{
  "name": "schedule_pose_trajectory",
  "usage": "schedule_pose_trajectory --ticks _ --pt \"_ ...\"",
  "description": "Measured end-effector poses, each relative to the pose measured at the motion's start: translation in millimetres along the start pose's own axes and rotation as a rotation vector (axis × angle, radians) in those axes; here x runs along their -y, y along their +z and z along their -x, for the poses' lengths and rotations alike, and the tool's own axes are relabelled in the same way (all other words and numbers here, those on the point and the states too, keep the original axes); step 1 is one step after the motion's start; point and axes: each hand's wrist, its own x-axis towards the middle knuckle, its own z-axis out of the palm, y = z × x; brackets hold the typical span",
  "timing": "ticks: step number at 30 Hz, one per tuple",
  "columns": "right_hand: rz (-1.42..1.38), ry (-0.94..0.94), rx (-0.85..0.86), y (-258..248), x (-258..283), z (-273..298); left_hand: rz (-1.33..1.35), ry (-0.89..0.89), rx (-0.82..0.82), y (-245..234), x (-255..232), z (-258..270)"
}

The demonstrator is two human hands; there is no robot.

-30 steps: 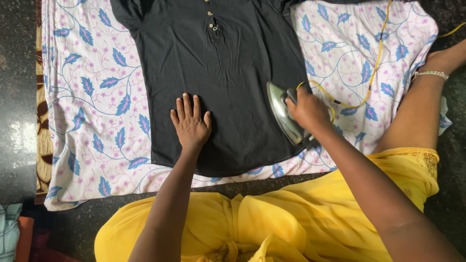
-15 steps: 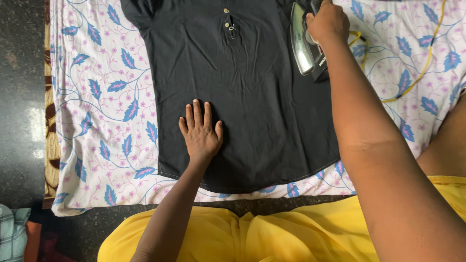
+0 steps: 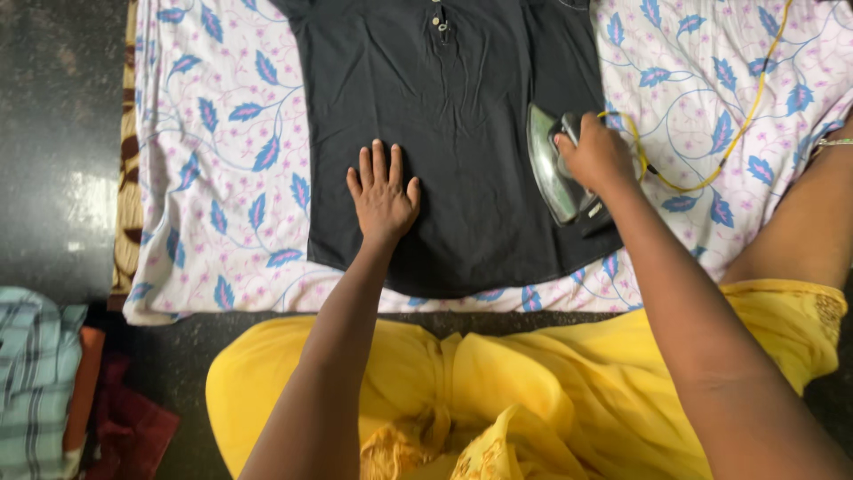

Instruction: The person irons a black long-sleeved shirt laid flat on a patterned cloth. They smooth the fabric with one hand and use an electric iron with the other to press the front, sleeves, and collar areas.

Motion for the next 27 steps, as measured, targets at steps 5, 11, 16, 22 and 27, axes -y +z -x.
schedule_pose_trajectory --ticks 5,11,16,22,27 --pt "-0.019 0.018 0.075 -4 7 42 -0.021 -0.031 0.079 -9 -1 16" --pt "0.048 -0.214 0.144 -10 10 53 0.037 -0.268 0.378 -54 54 38" --pt "0.147 -0.362 0.278 -10 27 69 0.188 -0.489 0.398 -70 133 44" --pt "0.159 -0.305 0.233 -3 33 69 0.252 -0.631 0.245 -43 140 46" --pt "0.132 -0.285 0.168 8 28 55 0.265 -0.645 0.426 -31 151 40"
